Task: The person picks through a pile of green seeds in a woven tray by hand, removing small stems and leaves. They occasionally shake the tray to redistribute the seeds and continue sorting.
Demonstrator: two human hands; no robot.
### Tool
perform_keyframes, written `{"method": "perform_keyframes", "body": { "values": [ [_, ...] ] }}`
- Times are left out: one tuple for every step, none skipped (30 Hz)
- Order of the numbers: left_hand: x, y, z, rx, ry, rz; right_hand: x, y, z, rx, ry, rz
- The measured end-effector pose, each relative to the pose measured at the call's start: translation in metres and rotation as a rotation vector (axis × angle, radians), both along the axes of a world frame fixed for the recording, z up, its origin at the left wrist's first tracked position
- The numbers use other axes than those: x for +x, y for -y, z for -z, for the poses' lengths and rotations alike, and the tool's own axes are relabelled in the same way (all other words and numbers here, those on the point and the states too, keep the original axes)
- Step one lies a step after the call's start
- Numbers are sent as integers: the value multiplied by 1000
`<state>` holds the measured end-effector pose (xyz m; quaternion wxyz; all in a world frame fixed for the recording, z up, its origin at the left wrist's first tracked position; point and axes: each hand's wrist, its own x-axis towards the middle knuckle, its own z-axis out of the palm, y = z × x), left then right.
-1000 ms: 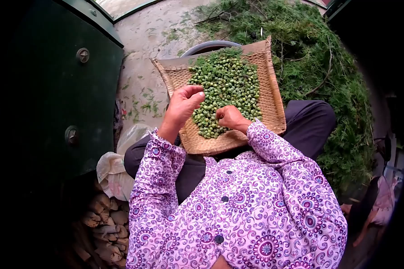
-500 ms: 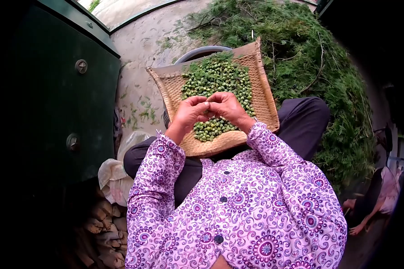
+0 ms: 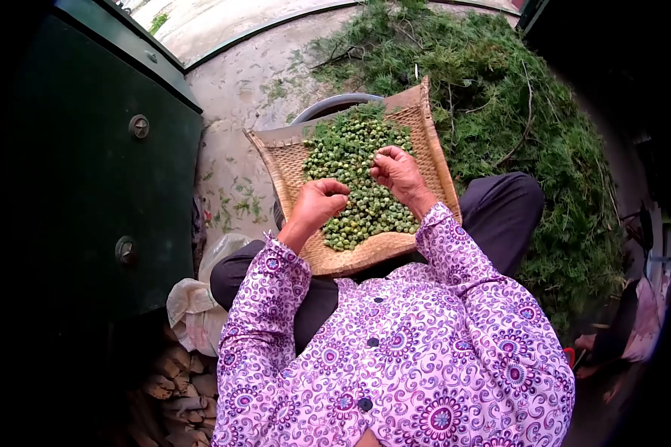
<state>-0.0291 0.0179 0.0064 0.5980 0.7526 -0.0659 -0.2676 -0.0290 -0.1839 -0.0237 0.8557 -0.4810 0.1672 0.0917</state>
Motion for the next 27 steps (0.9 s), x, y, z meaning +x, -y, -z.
{"method": "perform_keyframes", "body": {
  "values": [
    [0,-4,-3,174,54,117,3,7,3,25,-32,-20],
    [1,-9,0,269,48,341,1,11,6,-11,-70,-48],
    [-7,-11,-4,336,67,428,1,13,11,-22,-80,-73],
    [-14,-13,-2,346,63,417,2,13,17,-60,-91,-103],
    [-18,-15,-1,358,58,407,3,12,22,-97,-103,-134],
    [-18,-18,2,310,133,381,4,9,25,-146,-125,-189],
    [-16,-21,4,313,128,375,6,4,27,-193,-145,-244],
    [-12,-23,4,298,78,234,9,-1,35,-303,-114,-317],
    [-7,-26,2,280,29,93,14,-3,52,-429,-99,-410],
    [-2,-31,-2,144,54,26,15,-12,57,-682,-27,-452],
    [0,-34,-7,35,22,-42,16,-21,62,-935,48,-489],
    [3,-36,-14,-32,46,-83,17,-27,66,-1207,233,-493],
    [5,-37,-19,-100,68,-125,21,-30,70,-1318,271,-523],
    [7,-38,-21,-103,63,-134,22,-35,75,-1410,181,-528],
    [9,-38,-22,-130,85,-162,22,-41,76,-1499,89,-530],
    [10,-38,-23,-156,108,-189,23,-45,78,-1499,88,-541],
    [10,-38,-25,-155,102,-195,26,-48,80,-1541,32,-539],
    [10,-38,-27,-127,104,-184,28,-50,82,-1582,-24,-535],
    [10,-38,-27,-101,106,-170,29,-50,81,-1542,-50,-593],
    [12,-39,-22,-53,150,-152,28,-45,91,-1508,44,-587],
    [12,-39,-23,-54,149,-153,27,-42,90,-1473,138,-579],
    [12,-39,-26,-52,146,-143,26,-38,88,-1474,137,-581],
    [11,-39,-27,-50,144,-133,23,-33,86,-1395,69,-504],
    [12,-39,-26,-52,143,-135,21,-29,81,-1315,2,-428],
    [13,-37,-25,-82,120,-150,25,-19,88,-1239,-2,-447],
    [14,-36,-25,-111,96,-162,22,-14,90,-1184,-32,-443],
    [14,-35,-26,-113,100,-156,19,-11,84,-1128,-59,-434]
  ]
}}
